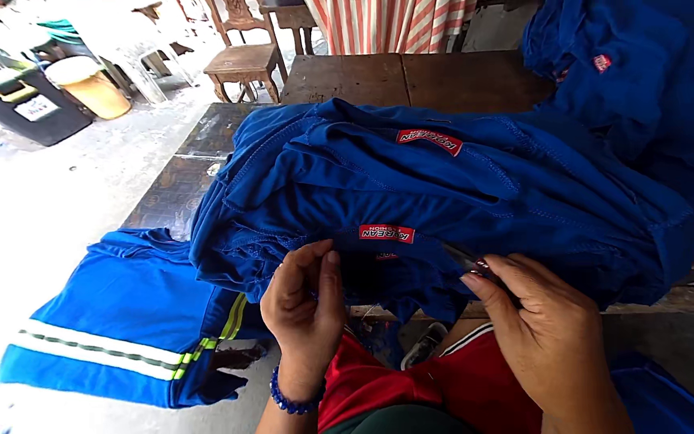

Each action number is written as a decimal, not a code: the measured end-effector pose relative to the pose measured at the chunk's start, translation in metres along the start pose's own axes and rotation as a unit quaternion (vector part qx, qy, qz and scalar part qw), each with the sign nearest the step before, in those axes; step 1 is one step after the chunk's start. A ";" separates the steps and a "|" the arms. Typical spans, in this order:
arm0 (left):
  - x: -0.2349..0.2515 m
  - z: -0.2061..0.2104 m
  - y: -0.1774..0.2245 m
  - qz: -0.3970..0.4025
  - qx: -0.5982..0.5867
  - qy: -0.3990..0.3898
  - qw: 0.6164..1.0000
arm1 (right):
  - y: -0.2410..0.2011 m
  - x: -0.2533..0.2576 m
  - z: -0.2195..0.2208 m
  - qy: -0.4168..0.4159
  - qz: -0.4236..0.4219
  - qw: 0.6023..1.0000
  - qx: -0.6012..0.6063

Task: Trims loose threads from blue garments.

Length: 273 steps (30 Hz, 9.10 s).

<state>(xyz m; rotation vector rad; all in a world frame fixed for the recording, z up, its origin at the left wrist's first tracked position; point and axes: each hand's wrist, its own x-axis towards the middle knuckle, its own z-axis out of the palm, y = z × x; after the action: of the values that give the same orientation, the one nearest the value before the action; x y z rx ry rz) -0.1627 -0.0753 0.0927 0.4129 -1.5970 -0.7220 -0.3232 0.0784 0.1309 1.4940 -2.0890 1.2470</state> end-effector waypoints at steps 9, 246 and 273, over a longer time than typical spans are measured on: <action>0.000 -0.002 -0.013 0.035 0.176 -0.036 0.983 | -0.023 0.019 0.015 -0.051 -0.079 0.994 -0.063; 0.142 0.066 -0.011 0.239 0.106 -0.316 0.912 | 0.039 0.128 -0.004 -0.043 0.096 0.986 -0.126; 0.155 0.074 -0.054 0.090 -0.065 -0.324 0.940 | -0.009 0.095 0.027 0.020 -0.015 0.994 -0.106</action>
<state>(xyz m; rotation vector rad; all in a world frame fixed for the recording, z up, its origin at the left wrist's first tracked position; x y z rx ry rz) -0.2675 -0.1983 0.1708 -0.0910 -2.1509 -0.8673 -0.3491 -0.0030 0.1818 1.3907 -2.0912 0.9993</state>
